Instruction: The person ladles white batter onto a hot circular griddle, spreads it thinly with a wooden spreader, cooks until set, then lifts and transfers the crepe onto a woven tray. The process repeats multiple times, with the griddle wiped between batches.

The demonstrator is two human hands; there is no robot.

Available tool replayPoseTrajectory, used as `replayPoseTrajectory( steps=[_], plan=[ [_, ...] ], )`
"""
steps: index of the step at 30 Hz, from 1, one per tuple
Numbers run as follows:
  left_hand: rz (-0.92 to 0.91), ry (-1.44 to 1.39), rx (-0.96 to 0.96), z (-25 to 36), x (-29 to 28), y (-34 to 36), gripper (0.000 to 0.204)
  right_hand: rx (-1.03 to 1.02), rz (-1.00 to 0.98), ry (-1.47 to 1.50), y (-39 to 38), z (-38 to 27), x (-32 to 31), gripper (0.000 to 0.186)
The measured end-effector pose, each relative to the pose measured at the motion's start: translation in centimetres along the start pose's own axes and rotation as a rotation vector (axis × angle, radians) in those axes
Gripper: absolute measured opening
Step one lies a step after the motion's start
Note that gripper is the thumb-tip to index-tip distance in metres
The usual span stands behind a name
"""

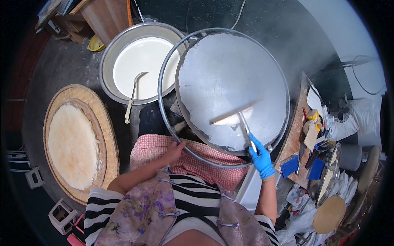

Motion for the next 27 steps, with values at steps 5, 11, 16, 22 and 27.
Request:
replayPoseTrajectory(
  steps=[5, 11, 16, 22, 27],
  plan=[
    [-0.003, -0.048, -0.029, 0.5, -0.2, -0.1, 0.024, -0.231, 0.117, -0.121, -4.4, -1.4, 5.4, 0.047],
    [-0.012, -0.071, 0.012, 0.5, 0.1, -0.5, 0.02, -0.19, 0.148, -0.189, -6.5, -3.3, 8.8, 0.05],
    [-0.017, -0.058, 0.073, 0.0, 0.0, -0.1, 0.02, -0.034, 0.188, 0.234, -3.1, -2.2, 6.1, 0.049],
    [0.077, -0.131, 0.149, 0.2, 0.1, 0.2, 0.018, 0.099, 0.037, 0.149, 4.0, -0.9, -2.6, 0.037],
    [0.047, -0.029, 0.281, 3.8, -3.2, 2.3, 0.019, 0.175, -0.1, -0.02, 9.4, -4.1, -0.2, 0.035]
  ],
)
Point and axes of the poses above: each hand's wrist, its own y-axis towards the middle knuckle, its own x-axis out of the palm, z = x × y, the point moved 1 cm from there along y, towards the middle knuckle, and after that the axes turned 4 degrees about z, right-handed, at the moved point
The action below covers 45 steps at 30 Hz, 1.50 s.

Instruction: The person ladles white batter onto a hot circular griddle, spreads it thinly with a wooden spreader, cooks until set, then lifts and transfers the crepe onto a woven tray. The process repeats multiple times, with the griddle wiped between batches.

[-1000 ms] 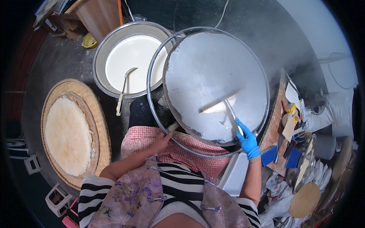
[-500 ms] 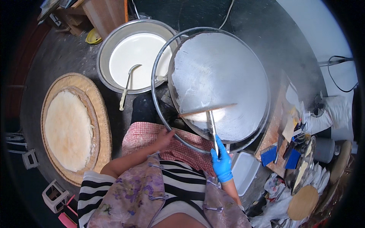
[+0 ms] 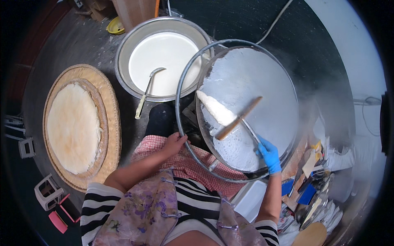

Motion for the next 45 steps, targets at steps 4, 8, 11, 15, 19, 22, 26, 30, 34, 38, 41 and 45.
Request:
replayPoseTrajectory(
  steps=[4, 8, 11, 15, 19, 22, 26, 30, 34, 38, 41, 45],
  plan=[
    [-0.048, -0.019, 0.018, 1.4, -1.6, 2.2, 0.02, -0.221, -0.183, 0.015, 6.8, -9.6, 8.5, 0.034],
    [-0.055, 0.047, -0.038, 1.9, -2.4, 3.4, 0.024, -0.522, -0.065, -0.229, 10.6, -18.3, 16.3, 0.033],
    [-0.033, 0.009, -0.061, 1.7, -2.4, 3.9, 0.024, -0.372, -0.084, -0.037, 8.8, -18.4, 15.3, 0.033],
    [0.037, 0.134, 0.073, 1.6, -2.4, 3.8, 0.029, -0.277, 0.105, 0.038, 3.2, -11.4, 8.9, 0.036],
    [-0.181, 0.396, -0.135, 1.4, -2.3, 1.4, 0.036, -0.168, 0.23, 0.209, -2.0, -2.7, 7.1, 0.037],
    [-0.408, 0.492, -0.103, 1.5, -0.1, -1.7, 0.039, -0.166, 0.291, 0.336, -3.2, 1.4, 8.0, 0.037],
    [-0.531, 0.621, 0.046, 2.3, 3.9, -4.3, 0.035, -0.116, 0.326, 0.394, -5.0, 4.8, 8.6, 0.037],
    [-0.633, 0.593, 0.036, 2.3, 7.7, -5.4, 0.027, -0.154, 0.361, 0.373, -8.0, 7.4, 9.4, 0.037],
    [-0.608, 0.403, 0.169, 0.9, 12.0, -6.3, 0.024, -0.196, 0.371, 0.428, -11.8, 8.8, 10.6, 0.041],
    [-0.471, 0.513, 0.306, -0.3, 16.0, -7.4, 0.025, -0.267, 0.309, 0.424, -14.7, 8.3, 13.1, 0.045],
    [-0.494, 0.284, 0.221, 0.2, 17.3, -8.1, 0.021, -0.471, 0.281, 0.37, -15.9, 10.5, 11.4, 0.043],
    [-0.477, 0.118, 0.165, 3.8, 15.0, -8.2, 0.022, -0.341, 0.806, 0.771, -14.9, 20.6, 2.6, 0.043]
  ],
)
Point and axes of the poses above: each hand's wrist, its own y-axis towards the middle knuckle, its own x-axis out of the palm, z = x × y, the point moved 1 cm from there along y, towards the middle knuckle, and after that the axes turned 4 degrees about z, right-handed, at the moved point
